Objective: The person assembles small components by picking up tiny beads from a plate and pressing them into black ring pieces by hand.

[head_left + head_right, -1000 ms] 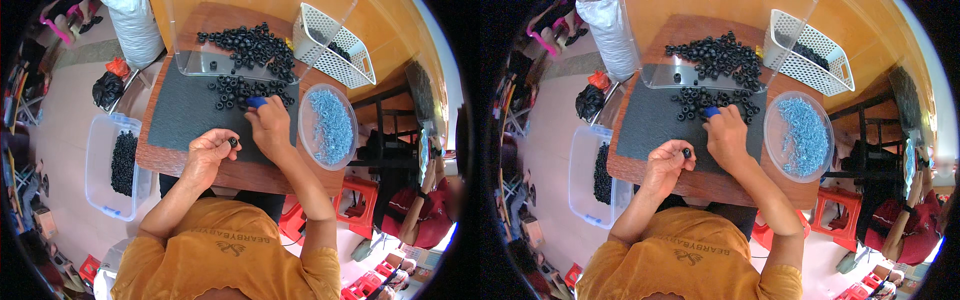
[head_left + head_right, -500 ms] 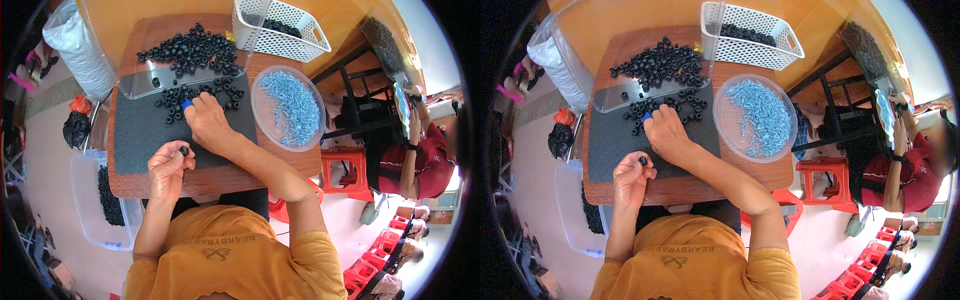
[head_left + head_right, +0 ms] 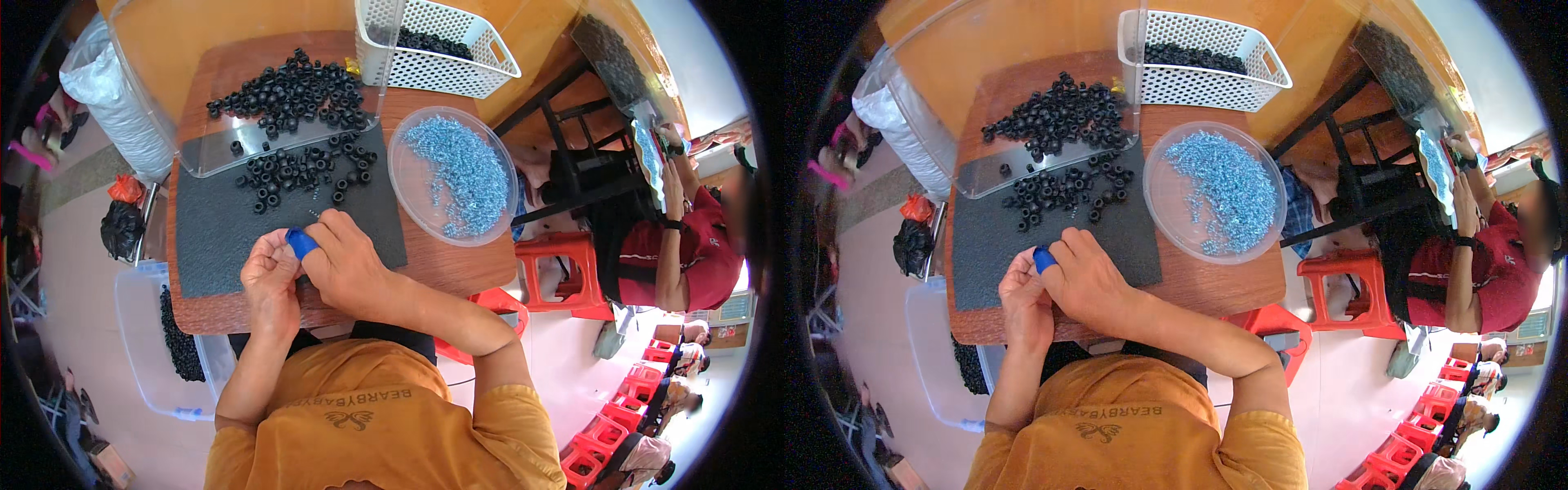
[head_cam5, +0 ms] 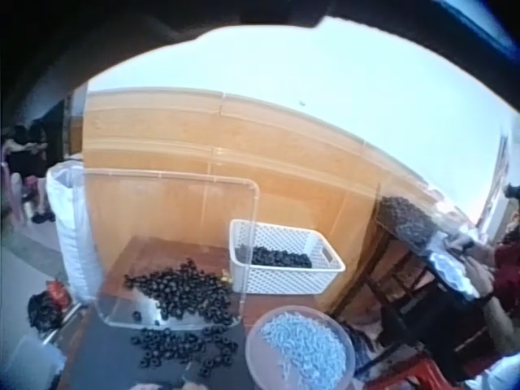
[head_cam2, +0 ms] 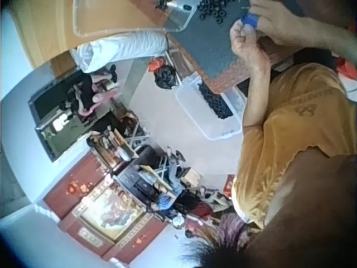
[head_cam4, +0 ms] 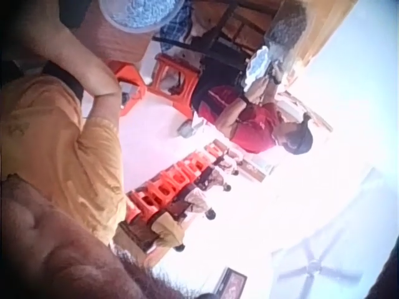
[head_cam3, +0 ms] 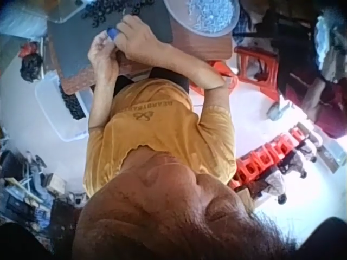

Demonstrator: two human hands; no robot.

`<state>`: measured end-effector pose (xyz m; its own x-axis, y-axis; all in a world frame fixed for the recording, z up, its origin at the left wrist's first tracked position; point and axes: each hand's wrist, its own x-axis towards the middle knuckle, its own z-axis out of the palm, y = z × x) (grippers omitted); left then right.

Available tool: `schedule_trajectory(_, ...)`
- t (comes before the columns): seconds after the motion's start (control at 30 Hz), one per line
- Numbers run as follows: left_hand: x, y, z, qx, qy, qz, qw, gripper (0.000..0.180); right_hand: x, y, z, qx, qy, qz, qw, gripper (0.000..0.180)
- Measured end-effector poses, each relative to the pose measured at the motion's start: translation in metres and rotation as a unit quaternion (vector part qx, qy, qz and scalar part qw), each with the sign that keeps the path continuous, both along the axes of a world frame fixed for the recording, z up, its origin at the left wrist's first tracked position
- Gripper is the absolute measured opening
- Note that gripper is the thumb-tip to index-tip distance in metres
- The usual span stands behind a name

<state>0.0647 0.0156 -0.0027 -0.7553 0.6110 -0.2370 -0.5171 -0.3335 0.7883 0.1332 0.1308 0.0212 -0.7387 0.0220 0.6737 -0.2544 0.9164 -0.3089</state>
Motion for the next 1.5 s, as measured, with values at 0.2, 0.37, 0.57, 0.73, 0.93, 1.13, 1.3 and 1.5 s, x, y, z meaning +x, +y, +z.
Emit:
schedule_trajectory(0.2, 0.005, 0.000, 0.010, 0.022, -0.024, -0.009, 0.999, 0.014, 0.005, -0.004, -0.009, -0.069, 0.013, -0.014, 0.997, 0.023)
schedule_trajectory(0.37, 0.004, 0.003, 0.007, 0.047, -0.058, -0.058, 0.995, 0.019, 0.017, -0.002, 0.002, -0.080, -0.012, -0.053, 0.995, 0.034)
schedule_trajectory(0.57, 0.009, 0.002, 0.001, 0.080, -0.056, -0.034, 0.995, 0.019, 0.022, -0.007, 0.005, -0.102, 0.024, -0.061, 0.993, 0.028)
schedule_trajectory(0.73, 0.007, -0.002, 0.007, 0.084, -0.043, -0.061, 0.994, 0.021, 0.031, -0.009, 0.018, -0.144, 0.005, -0.081, 0.986, 0.023)
schedule_trajectory(0.93, 0.008, -0.004, 0.005, 0.072, 0.005, -0.114, 0.991, 0.022, 0.035, 0.004, 0.016, -0.319, -0.019, -0.063, 0.946, 0.025)
schedule_trajectory(1.13, 0.009, -0.006, 0.010, 0.027, 0.072, -0.113, 0.991, 0.023, 0.032, 0.003, 0.023, -0.254, -0.038, -0.084, 0.963, 0.029)
schedule_trajectory(1.3, 0.008, -0.009, 0.008, 0.013, 0.110, -0.125, 0.986, 0.021, 0.031, 0.005, 0.023, -0.215, -0.049, -0.066, 0.973, 0.030)
schedule_trajectory(1.5, 0.009, -0.009, 0.012, -0.002, 0.119, -0.138, 0.983, 0.021, 0.032, 0.006, 0.024, -0.177, -0.055, -0.049, 0.981, 0.032)
